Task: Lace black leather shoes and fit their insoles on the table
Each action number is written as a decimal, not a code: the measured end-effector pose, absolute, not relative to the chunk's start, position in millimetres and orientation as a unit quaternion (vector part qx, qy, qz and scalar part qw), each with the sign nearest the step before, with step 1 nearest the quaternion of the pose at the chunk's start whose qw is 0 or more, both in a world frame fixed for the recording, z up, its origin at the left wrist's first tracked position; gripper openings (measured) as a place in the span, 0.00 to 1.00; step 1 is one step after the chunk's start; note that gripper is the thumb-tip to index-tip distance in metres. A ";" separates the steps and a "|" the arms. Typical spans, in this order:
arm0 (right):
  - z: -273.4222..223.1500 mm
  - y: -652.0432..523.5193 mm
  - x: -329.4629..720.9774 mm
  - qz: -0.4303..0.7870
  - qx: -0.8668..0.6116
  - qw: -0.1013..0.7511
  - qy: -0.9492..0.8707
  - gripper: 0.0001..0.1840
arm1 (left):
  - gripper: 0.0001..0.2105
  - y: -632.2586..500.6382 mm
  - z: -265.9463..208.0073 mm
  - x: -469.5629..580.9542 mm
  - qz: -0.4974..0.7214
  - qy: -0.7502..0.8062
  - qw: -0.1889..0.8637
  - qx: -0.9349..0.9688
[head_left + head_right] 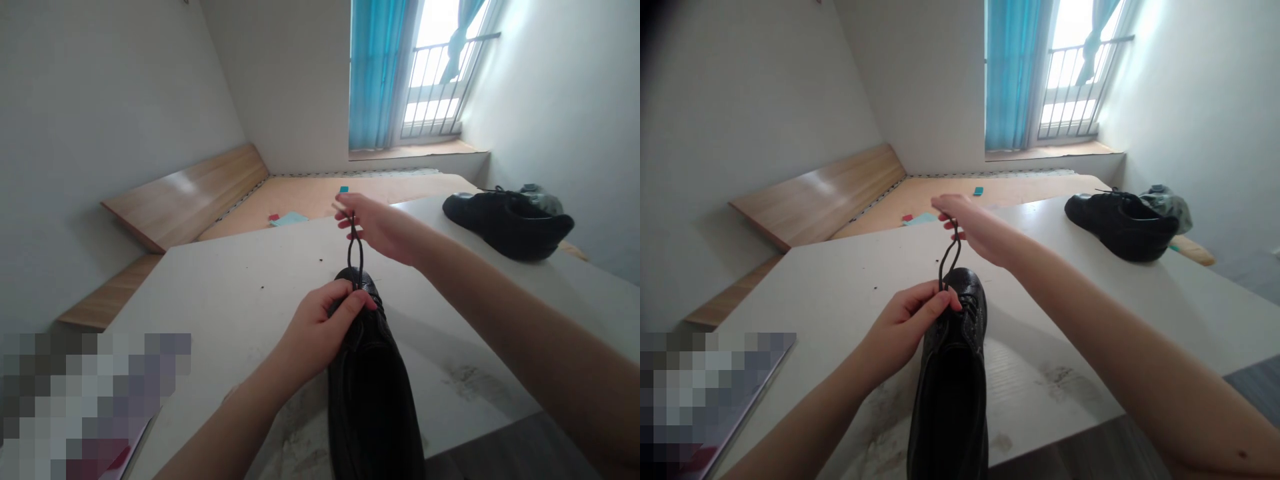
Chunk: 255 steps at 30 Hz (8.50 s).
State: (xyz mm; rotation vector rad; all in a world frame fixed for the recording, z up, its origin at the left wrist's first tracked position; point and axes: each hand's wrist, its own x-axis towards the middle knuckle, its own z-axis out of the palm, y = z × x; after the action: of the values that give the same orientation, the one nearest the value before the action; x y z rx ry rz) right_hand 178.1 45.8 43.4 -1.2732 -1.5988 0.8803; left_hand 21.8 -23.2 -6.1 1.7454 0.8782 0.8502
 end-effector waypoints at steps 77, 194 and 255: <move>10.1 6.3 183.0 0.294 -0.318 0.450 -0.781 0.10 | 0.20 -23.6 -7.1 15.0 0.348 0.378 0.582 0.630; 32.5 19.3 230.8 0.564 -0.230 0.004 -0.793 0.14 | 0.16 0.7 29.2 -34.1 0.113 0.315 0.507 0.795; 0.7 0.6 201.3 0.708 -0.329 0.313 -0.541 0.10 | 0.08 -10.1 -3.9 -5.9 0.373 0.427 0.622 0.540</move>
State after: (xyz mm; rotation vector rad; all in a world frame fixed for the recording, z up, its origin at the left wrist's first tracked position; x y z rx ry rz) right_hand 201.3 0.6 0.7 -0.8670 -1.4269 1.8683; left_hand -5.9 -10.1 -3.9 1.2401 0.9811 0.8560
